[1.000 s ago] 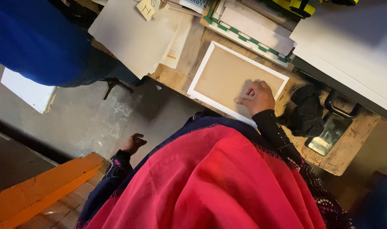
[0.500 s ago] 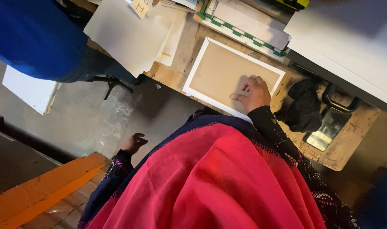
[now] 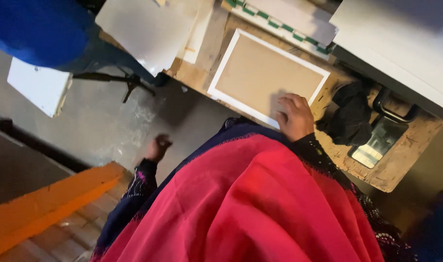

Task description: Assembling photo frames by cleaning transparent sheets and placing them into frames with backing boards.

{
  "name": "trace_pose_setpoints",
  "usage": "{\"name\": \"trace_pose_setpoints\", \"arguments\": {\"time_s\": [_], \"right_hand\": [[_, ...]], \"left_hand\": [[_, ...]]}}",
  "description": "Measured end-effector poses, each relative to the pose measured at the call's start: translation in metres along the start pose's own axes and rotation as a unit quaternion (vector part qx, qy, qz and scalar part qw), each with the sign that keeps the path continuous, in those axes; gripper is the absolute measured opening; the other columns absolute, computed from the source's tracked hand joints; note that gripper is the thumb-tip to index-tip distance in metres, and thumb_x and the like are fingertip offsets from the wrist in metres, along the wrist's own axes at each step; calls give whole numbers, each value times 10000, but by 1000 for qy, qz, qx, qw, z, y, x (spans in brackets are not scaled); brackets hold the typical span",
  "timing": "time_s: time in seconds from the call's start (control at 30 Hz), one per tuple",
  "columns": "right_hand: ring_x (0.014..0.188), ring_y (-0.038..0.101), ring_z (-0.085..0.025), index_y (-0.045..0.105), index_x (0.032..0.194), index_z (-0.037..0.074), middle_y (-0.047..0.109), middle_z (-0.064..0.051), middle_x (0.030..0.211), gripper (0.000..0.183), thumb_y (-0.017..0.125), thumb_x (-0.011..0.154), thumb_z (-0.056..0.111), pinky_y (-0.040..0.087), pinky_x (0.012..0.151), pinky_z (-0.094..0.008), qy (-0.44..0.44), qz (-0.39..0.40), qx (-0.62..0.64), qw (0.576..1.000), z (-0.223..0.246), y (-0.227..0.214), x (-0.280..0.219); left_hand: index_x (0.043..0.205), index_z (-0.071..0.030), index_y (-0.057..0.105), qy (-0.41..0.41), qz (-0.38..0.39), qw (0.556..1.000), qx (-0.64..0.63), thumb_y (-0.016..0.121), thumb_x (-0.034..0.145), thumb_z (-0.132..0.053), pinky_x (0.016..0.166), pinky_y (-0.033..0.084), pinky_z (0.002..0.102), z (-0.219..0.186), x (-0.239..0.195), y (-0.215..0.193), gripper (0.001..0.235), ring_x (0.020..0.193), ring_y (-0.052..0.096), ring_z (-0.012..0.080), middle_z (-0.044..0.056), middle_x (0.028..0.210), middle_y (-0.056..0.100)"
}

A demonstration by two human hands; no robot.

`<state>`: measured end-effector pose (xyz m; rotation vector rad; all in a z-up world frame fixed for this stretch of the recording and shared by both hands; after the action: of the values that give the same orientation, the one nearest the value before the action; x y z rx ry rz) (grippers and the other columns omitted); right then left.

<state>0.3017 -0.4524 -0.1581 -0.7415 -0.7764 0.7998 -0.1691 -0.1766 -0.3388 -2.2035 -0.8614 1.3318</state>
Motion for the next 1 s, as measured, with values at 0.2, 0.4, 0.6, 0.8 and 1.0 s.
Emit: {"name": "trace_pose_setpoints", "arguments": {"time_s": [0.2, 0.4, 0.6, 0.8, 1.0], "right_hand": [[999, 649, -239, 701, 1017, 120, 637, -32, 1068, 172, 719, 846, 127, 522, 838, -350, 12, -72, 64, 995, -9, -29, -32], [681, 600, -110, 712, 883, 166, 615, 63, 800, 155, 839, 852, 82, 475, 636, -247, 119, -142, 107, 977, -26, -47, -54], [736, 646, -301, 723, 950, 74, 650, -98, 828, 108, 742, 892, -15, 544, 624, -341, 136, -122, 108, 977, -28, -62, -61], [792, 684, -276, 672, 1057, 10, 676, -143, 864, 248, 764, 827, -11, 560, 682, -346, 290, -125, 237, 919, -41, -49, -72], [849, 702, -292, 659, 1166, -5, 679, -170, 903, 386, 799, 808, 25, 569, 697, -327, 318, -103, 276, 901, -42, -38, -69]], "left_hand": [[1077, -71, 699, 144, -139, 973, -115, 680, 912, -109, 841, 515, 479, -205, -58, -67, 170, 962, 656, 378, 170, 995, 688], [970, -105, 723, 270, -183, 931, -161, 737, 844, -15, 811, 553, 382, -328, -87, -75, 155, 903, 685, 296, 82, 881, 647], [968, -63, 705, 329, -202, 916, -107, 765, 779, -5, 740, 580, 402, -341, -54, -46, 207, 864, 675, 363, 141, 862, 616], [1035, 12, 693, 344, -174, 917, -104, 758, 792, 48, 725, 585, 406, -355, -59, -40, 253, 861, 670, 415, 212, 877, 608], [1079, -3, 699, 332, -141, 928, -93, 757, 834, 21, 719, 578, 426, -362, -57, -34, 253, 885, 669, 412, 209, 914, 660]]}}
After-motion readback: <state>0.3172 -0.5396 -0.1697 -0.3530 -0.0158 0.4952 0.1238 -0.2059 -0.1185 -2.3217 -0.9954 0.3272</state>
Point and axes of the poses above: each hand's wrist, its own x-axis towards the middle knuckle, its own y-axis out of the palm, z = x × y, the point moved 6 cm from there along x, towards the middle knuckle
